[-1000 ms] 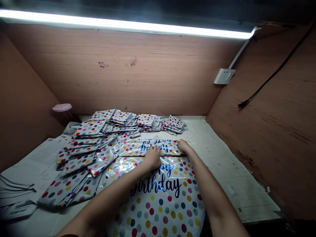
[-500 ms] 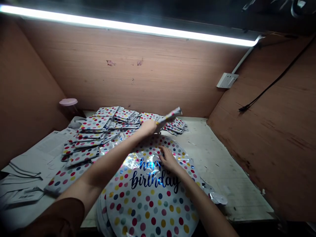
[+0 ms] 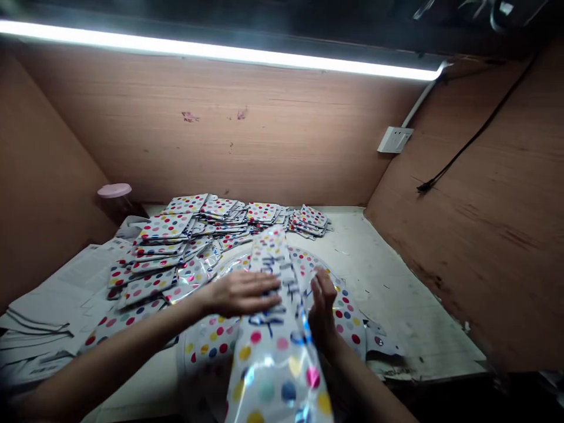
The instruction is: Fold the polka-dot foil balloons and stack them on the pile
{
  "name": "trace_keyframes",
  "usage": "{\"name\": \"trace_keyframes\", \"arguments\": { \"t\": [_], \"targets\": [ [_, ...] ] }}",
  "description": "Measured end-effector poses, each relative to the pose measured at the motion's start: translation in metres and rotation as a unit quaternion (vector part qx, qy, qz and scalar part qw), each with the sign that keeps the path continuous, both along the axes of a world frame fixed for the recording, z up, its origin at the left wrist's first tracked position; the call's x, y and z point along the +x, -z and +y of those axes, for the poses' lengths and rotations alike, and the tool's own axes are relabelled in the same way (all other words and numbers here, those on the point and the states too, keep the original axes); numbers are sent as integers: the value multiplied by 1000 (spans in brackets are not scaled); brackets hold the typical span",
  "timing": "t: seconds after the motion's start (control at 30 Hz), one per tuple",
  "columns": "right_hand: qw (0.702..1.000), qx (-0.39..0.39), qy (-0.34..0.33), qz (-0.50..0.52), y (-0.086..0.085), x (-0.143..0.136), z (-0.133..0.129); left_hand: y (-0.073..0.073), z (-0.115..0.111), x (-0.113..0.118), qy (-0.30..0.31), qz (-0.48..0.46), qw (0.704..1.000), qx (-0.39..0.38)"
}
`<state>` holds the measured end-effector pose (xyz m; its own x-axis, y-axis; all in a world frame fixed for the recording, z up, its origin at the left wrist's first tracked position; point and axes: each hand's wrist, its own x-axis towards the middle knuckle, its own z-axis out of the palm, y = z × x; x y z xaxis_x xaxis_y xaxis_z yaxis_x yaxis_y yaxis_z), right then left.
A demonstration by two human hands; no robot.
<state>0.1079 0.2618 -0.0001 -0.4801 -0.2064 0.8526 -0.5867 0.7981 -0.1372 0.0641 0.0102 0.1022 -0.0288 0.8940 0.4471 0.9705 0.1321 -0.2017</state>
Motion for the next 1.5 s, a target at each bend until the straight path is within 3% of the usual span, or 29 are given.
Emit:
{"name": "trace_keyframes", "arguments": {
  "t": [0.1, 0.17, 0.27, 0.33, 0.4, 0.47, 0.53, 0.6, 0.7, 0.77, 0.83, 0.93, 1.03, 1.17, 1.23, 1.3, 1.37, 1.43, 1.5],
  "targets": [
    [977, 176, -120, 33, 9, 39, 1, 63, -8, 24, 15, -66, 991, -112],
    [938, 279, -205, -7, 14, 56, -2, 94, -13, 42, -16, -100, 988, -115],
    [926, 278, -241, -85, 20, 67, -5, 127, -21, 70, -90, -135, 986, -24],
    [929, 234, -260, -124, 22, 68, -7, 138, -24, 87, -135, -175, 974, 55],
    [932, 151, -271, -185, 20, 63, -11, 139, -23, 98, -206, -259, 935, 125],
    [923, 55, -224, -307, 14, 52, -19, 132, -17, 101, -306, -378, 855, 179],
    [893, 2, -93, -441, 7, 35, -33, 123, -9, 99, -397, -474, 754, 222],
    [860, 5, 42, -509, 1, 15, -48, 115, 2, 92, -471, -508, 675, 255],
    [842, 26, 141, -521, -1, -6, -65, 111, 14, 82, -569, -480, 615, 261],
    [838, 31, 165, -519, -1, -8, -71, 112, 18, 78, -600, -468, 603, 239],
    [864, 60, 183, -466, -1, -6, -78, 111, 19, 76, -606, -473, 603, 214],
    [921, 169, 95, -337, 1, -14, -93, 108, 19, 73, -615, -474, 605, 178],
    [908, 232, -12, -349, 9, -46, -112, 105, 20, 72, -637, -455, 610, 127],
    [892, 200, 6, -405, 11, -81, -114, 104, 22, 74, -632, -441, 632, 81],
    [907, 182, -33, -379, 4, -71, -100, 104, 22, 75, -625, -436, 642, 83],
    [918, 195, -101, -331, -3, -43, -80, 105, 22, 76, -618, -434, 650, 89],
    [909, 251, -159, -291, -3, -8, -60, 105, 23, 76, -614, -434, 653, 89],
    [906, 303, -157, -251, 4, 21, -47, 104, 23, 75, -611, -440, 651, 92],
    [912, 336, -114, -207, 13, 38, -43, 103, 22, 78, -591, -451, 661, 105]
  ]
}}
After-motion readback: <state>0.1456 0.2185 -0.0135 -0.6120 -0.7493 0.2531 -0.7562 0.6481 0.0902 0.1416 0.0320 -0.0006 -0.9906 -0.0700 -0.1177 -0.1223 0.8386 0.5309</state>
